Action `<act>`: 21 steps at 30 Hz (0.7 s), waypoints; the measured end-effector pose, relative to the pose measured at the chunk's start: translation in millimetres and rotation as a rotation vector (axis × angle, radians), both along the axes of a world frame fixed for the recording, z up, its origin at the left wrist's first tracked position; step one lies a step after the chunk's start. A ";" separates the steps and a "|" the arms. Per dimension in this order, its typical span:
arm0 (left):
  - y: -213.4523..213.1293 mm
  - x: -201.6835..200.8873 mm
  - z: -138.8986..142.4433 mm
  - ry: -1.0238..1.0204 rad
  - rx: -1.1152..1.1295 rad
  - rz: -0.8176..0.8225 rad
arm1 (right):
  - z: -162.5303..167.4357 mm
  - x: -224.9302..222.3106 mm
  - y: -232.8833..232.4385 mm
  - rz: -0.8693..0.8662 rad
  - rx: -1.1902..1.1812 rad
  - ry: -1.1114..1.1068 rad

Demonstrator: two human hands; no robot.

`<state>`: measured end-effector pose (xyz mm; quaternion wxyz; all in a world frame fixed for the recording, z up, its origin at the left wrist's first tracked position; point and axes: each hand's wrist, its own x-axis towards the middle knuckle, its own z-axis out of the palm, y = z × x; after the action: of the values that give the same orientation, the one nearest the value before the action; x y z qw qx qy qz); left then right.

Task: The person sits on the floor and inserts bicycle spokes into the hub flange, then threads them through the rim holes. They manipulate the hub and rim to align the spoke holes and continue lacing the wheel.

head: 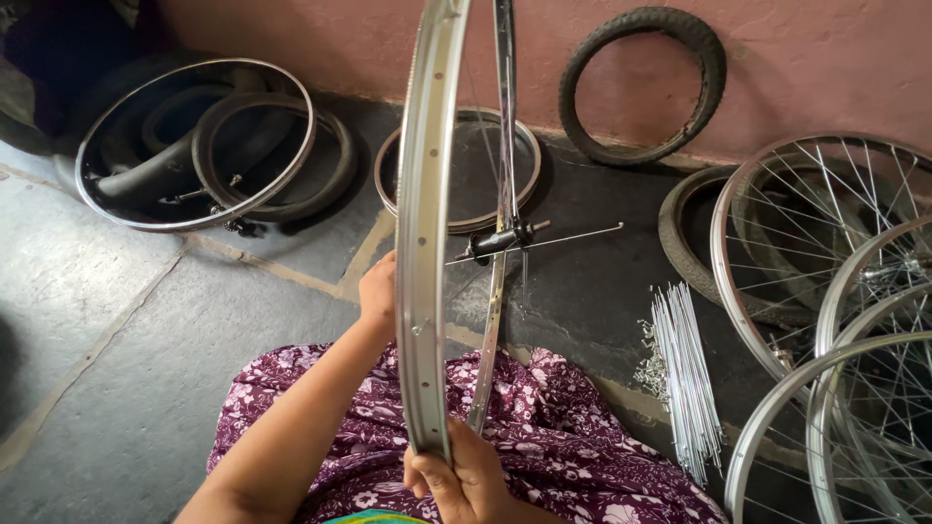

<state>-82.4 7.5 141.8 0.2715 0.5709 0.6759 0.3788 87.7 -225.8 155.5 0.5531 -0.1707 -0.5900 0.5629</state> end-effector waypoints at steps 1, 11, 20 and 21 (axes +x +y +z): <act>-2.3 3.8 0.8 0.108 0.118 -0.037 | -0.6 1.4 0.4 0.008 -0.025 -0.001; 10.6 35.4 -12.0 0.191 0.019 -0.166 | 0.7 3.8 1.3 0.030 -0.068 -0.013; -10.5 79.5 39.9 0.074 0.462 -0.280 | 6.1 5.9 3.0 0.032 -0.023 -0.015; -14.6 82.2 47.9 0.214 0.408 -0.290 | 6.5 6.0 3.4 0.032 -0.028 -0.018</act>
<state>-0.1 -7.1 189.7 0.1292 0.7413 0.5220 0.4016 93.7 -222.4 162.1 0.5362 -0.1741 -0.5897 0.5782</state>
